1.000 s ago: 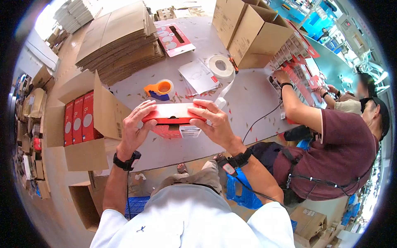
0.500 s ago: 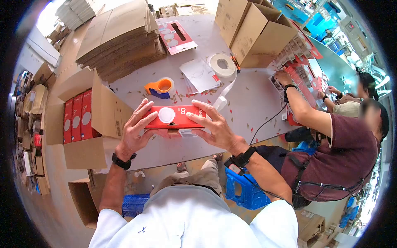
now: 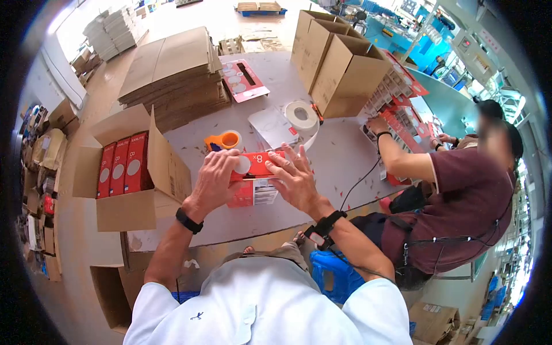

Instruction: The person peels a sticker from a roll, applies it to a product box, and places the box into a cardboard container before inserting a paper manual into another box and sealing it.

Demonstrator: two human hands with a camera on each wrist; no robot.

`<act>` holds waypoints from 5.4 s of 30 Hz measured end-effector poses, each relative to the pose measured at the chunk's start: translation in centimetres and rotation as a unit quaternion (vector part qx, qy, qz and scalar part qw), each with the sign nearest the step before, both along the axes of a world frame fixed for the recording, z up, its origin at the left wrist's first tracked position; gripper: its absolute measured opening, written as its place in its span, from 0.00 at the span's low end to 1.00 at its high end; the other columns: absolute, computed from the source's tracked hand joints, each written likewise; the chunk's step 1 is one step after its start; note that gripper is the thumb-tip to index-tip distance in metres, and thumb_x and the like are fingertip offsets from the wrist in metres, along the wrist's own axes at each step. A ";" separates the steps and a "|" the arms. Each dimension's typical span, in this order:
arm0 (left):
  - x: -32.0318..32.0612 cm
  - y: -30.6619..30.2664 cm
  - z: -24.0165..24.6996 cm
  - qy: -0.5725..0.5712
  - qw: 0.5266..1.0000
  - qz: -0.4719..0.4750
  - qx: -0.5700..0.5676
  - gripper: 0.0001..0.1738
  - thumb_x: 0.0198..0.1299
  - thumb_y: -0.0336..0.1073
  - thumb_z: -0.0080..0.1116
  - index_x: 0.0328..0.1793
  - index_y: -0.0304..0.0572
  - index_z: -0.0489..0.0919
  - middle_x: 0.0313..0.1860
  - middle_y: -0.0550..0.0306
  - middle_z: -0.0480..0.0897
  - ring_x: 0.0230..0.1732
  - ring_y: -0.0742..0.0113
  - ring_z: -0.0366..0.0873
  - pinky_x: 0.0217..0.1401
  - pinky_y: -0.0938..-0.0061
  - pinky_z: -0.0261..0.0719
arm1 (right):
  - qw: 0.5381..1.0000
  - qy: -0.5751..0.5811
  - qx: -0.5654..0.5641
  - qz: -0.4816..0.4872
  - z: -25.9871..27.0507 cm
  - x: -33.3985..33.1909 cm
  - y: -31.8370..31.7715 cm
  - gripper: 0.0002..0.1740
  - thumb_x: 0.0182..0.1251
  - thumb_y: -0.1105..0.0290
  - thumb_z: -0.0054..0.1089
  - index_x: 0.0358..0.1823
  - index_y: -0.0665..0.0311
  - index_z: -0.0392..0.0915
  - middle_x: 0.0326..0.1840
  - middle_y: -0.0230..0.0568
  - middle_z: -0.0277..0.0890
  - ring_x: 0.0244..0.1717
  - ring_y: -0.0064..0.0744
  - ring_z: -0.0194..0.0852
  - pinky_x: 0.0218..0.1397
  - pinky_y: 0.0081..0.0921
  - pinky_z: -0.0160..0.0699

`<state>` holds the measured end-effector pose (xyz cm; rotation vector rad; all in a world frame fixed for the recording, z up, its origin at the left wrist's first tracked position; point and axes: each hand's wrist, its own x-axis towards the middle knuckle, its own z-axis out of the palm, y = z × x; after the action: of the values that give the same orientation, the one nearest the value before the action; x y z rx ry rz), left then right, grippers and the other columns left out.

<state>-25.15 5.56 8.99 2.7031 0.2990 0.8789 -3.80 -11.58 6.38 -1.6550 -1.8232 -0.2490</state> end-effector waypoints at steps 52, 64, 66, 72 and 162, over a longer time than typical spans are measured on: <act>-0.2 -1.8 -0.7 -0.038 0.999 0.037 -0.001 0.33 0.50 0.48 0.76 0.62 0.47 0.80 0.66 0.52 0.81 0.67 0.49 0.76 0.74 0.49 0.68 | 0.991 0.013 0.028 0.131 2.7 -2.5 2.0 0.18 0.57 0.81 0.73 0.48 0.58 0.88 0.50 0.36 0.78 0.61 0.42 0.81 0.80 0.60 0.69; -0.1 -1.8 -1.1 -0.058 0.998 0.034 0.009 0.33 0.46 0.44 0.77 0.61 0.46 0.81 0.66 0.53 0.82 0.66 0.49 0.77 0.73 0.49 0.69 | 0.995 -0.001 0.052 0.081 2.9 -3.9 2.2 0.15 0.54 0.80 0.70 0.44 0.60 0.85 0.46 0.38 0.74 0.54 0.45 0.78 0.74 0.58 0.76; 0.2 -1.3 -1.0 -0.069 0.997 0.033 0.014 0.33 0.46 0.43 0.78 0.61 0.46 0.81 0.65 0.53 0.82 0.65 0.50 0.77 0.72 0.50 0.69 | 0.995 -0.013 0.064 0.079 3.2 -3.8 2.6 0.14 0.54 0.80 0.71 0.43 0.60 0.85 0.45 0.38 0.74 0.53 0.45 0.78 0.70 0.55 0.79; -0.2 -1.7 -0.8 -0.066 0.997 0.023 0.016 0.32 0.49 0.45 0.79 0.61 0.47 0.81 0.65 0.55 0.82 0.65 0.51 0.77 0.72 0.51 0.69 | 0.993 -0.045 0.062 0.089 3.8 -3.6 2.3 0.13 0.55 0.76 0.73 0.42 0.60 0.86 0.44 0.35 0.75 0.50 0.42 0.78 0.58 0.49 0.82; 19.3 -9.3 -25.6 0.111 0.855 0.123 -0.492 0.11 0.55 0.39 0.74 0.36 0.39 0.90 0.43 0.48 0.84 0.49 0.50 0.81 0.53 0.60 0.79 | 0.604 0.701 -0.252 -0.283 -21.5 14.0 -0.6 0.22 0.68 0.55 0.76 0.50 0.68 0.84 0.32 0.32 0.82 0.26 0.20 0.78 0.27 0.22 0.80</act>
<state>-5.90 -3.70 -16.65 1.7929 0.8797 0.2927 10.17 -12.16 -15.15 -1.7611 -0.0862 1.1337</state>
